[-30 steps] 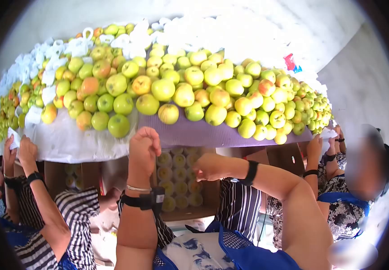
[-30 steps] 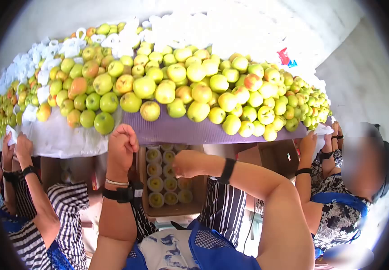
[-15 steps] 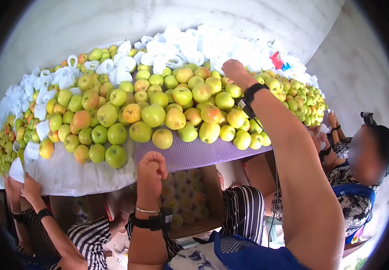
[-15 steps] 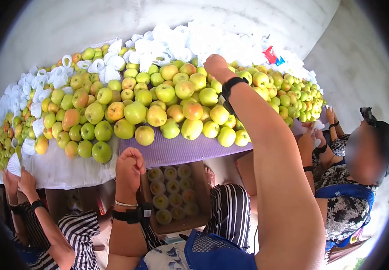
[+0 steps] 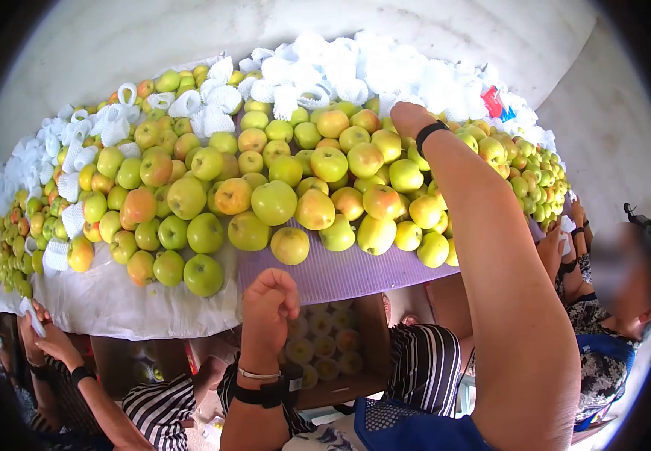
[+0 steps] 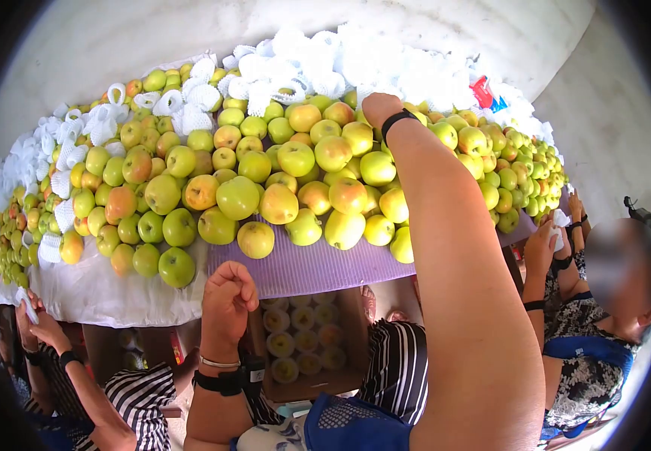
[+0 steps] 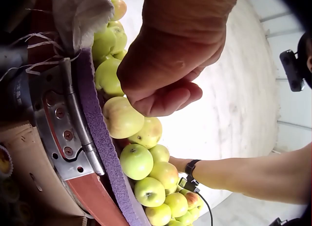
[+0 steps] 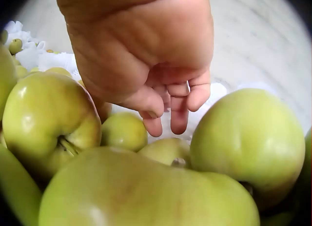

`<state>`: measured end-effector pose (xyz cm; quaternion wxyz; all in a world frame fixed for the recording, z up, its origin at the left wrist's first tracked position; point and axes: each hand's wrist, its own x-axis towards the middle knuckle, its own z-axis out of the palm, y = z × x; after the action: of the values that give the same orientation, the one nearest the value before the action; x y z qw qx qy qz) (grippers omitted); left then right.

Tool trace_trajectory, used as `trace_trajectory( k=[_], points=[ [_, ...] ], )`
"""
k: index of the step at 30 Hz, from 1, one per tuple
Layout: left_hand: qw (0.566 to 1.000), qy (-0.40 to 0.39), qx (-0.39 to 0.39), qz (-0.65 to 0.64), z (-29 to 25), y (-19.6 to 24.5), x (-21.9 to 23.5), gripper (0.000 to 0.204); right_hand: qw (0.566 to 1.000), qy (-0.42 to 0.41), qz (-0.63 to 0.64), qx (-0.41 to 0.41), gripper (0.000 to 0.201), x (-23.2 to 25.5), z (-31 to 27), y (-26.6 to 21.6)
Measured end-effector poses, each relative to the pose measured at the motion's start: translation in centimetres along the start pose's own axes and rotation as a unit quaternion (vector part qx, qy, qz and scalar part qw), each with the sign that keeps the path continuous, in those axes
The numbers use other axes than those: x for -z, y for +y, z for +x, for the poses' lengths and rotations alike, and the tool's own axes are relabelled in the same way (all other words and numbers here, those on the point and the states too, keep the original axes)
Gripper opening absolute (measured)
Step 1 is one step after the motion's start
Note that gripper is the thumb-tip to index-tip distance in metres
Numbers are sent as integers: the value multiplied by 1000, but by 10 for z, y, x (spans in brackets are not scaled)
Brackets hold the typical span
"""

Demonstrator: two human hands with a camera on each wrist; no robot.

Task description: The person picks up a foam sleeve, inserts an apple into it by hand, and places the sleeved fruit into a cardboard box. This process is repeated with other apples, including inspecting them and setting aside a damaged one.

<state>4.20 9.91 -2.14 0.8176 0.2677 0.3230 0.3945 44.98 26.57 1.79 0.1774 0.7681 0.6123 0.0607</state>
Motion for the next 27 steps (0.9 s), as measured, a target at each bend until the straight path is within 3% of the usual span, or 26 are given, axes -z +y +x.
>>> trace_trajectory(
  k=[3,6,8,10,12,13,14,15,17,19,21,24,27],
  points=[
    [1000,-21,-3,-4,0,-2,-2,12,994,87,-52,39,21,-5,-9,7],
    [999,-34,-3,6,0,-6,-1,12,993,108,-36,-16,22,-4,-3,9],
    [999,-37,-6,11,-2,-9,-2,12,982,169,72,-53,21,13,-10,7],
    [999,-43,-16,16,-1,-9,-2,11,944,273,181,-48,21,34,-23,8],
    [998,-50,-38,22,1,-12,-1,12,865,410,288,5,22,47,-38,4],
    [997,-50,-49,27,1,-11,0,13,808,364,464,-13,22,68,-68,-13],
    [996,-48,-77,28,0,-10,-1,14,721,301,623,-32,22,87,-108,-36],
    [993,-43,-103,29,-1,-9,-6,15,595,258,761,-17,21,93,-135,-55],
    [989,-34,-144,18,-1,-9,-15,20,418,136,895,79,21,91,-190,-76],
    [984,-27,-178,-2,-1,-7,-22,26,285,17,953,101,20,79,-232,-99],
    [981,-42,-184,-39,0,-8,-27,29,209,-43,973,91,19,53,-252,-121],
    [981,-73,-178,-34,2,-13,-25,30,189,-88,975,78,18,30,-263,-144],
    [983,-99,-155,-15,5,-22,-20,32,271,-70,958,60,24,21,-263,-157]
  ],
)
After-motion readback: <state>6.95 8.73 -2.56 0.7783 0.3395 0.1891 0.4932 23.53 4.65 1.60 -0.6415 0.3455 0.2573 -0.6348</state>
